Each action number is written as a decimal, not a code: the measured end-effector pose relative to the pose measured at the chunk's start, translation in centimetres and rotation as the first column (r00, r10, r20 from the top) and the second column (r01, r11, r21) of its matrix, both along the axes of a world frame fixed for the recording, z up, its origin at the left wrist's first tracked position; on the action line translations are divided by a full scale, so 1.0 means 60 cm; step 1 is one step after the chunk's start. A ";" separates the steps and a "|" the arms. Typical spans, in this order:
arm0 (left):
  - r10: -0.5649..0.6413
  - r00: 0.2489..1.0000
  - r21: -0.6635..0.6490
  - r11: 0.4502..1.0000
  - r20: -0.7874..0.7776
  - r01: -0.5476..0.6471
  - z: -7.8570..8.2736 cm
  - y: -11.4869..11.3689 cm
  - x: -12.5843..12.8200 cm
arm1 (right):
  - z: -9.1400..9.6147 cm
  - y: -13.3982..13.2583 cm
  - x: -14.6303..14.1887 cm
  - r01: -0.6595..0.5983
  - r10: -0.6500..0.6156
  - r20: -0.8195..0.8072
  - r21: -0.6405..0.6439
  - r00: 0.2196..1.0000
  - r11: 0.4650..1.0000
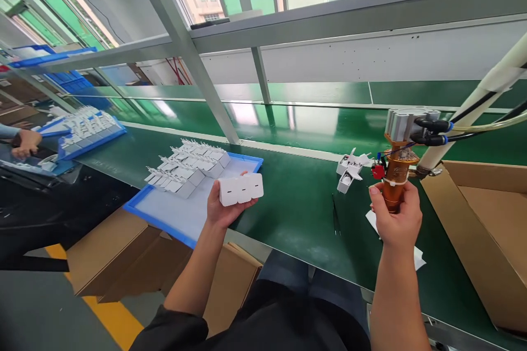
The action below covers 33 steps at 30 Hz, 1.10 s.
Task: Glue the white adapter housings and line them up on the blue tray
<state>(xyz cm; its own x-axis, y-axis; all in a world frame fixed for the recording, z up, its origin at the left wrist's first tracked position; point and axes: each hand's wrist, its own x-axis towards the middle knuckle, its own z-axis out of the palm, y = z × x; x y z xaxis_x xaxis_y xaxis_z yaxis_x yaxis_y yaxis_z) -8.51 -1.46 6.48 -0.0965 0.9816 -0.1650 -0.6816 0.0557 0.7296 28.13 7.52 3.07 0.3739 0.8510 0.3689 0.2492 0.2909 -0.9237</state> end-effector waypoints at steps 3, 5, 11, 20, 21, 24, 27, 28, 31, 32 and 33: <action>0.062 0.987 -0.043 0.997 -0.150 -0.069 -0.007 0.002 -0.024 | 0.004 -0.005 -0.002 -0.010 0.010 -0.016 -0.008 1.000 1.000; 0.156 0.914 -0.052 0.981 -0.374 -0.189 -0.014 0.023 -0.049 | 0.005 -0.007 -0.003 -0.006 0.005 -0.014 -0.023 1.000 1.000; 0.136 -0.017 0.131 0.907 -0.991 -0.400 -0.021 0.147 -0.130 | -0.003 -0.005 0.000 0.033 -0.033 0.003 -0.051 0.999 0.998; -0.197 -0.401 0.058 0.839 -0.894 -0.541 -0.048 0.217 -0.132 | -0.004 -0.006 0.002 0.063 -0.065 -0.029 -0.066 0.997 0.996; -0.226 -0.409 0.040 0.836 -0.884 -0.548 -0.049 0.215 -0.131 | -0.002 -0.008 0.001 0.065 -0.067 -0.035 -0.065 0.997 0.996; -0.314 -0.426 -0.024 0.827 -0.848 -0.562 -0.049 0.210 -0.131 | 0.009 -0.013 -0.004 0.047 -0.050 -0.049 -0.050 0.998 0.998; -0.326 -0.422 -0.032 0.821 -0.846 -0.570 -0.047 0.210 -0.126 | 0.016 -0.018 -0.008 0.037 -0.038 -0.068 -0.025 0.997 0.999; -0.314 -0.423 -0.020 0.822 -0.850 -0.569 -0.047 0.211 -0.124 | 0.017 -0.018 -0.009 0.041 -0.042 -0.071 -0.018 0.997 0.999; -0.279 -0.435 0.002 0.839 -0.856 -0.544 -0.046 0.208 -0.121 | 0.017 -0.019 -0.009 0.046 -0.047 -0.063 -0.016 0.997 0.999; -0.275 -0.441 -0.001 0.849 -0.854 -0.528 -0.046 0.206 -0.122 | 0.015 -0.020 -0.008 0.047 -0.049 -0.060 -0.024 0.997 0.999; -0.275 -0.452 -0.006 0.859 -0.849 -0.512 -0.047 0.204 -0.123 | 0.014 -0.020 -0.008 0.048 -0.050 -0.059 -0.032 0.997 0.998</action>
<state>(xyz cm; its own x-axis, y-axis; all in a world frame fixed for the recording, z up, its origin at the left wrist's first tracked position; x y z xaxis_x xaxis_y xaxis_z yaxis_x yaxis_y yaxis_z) -15.89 10.77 3.66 -0.5793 0.7985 0.1637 0.8127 0.5502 0.1921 27.68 6.33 3.92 0.4361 0.8416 0.3187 0.2071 0.2508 -0.9456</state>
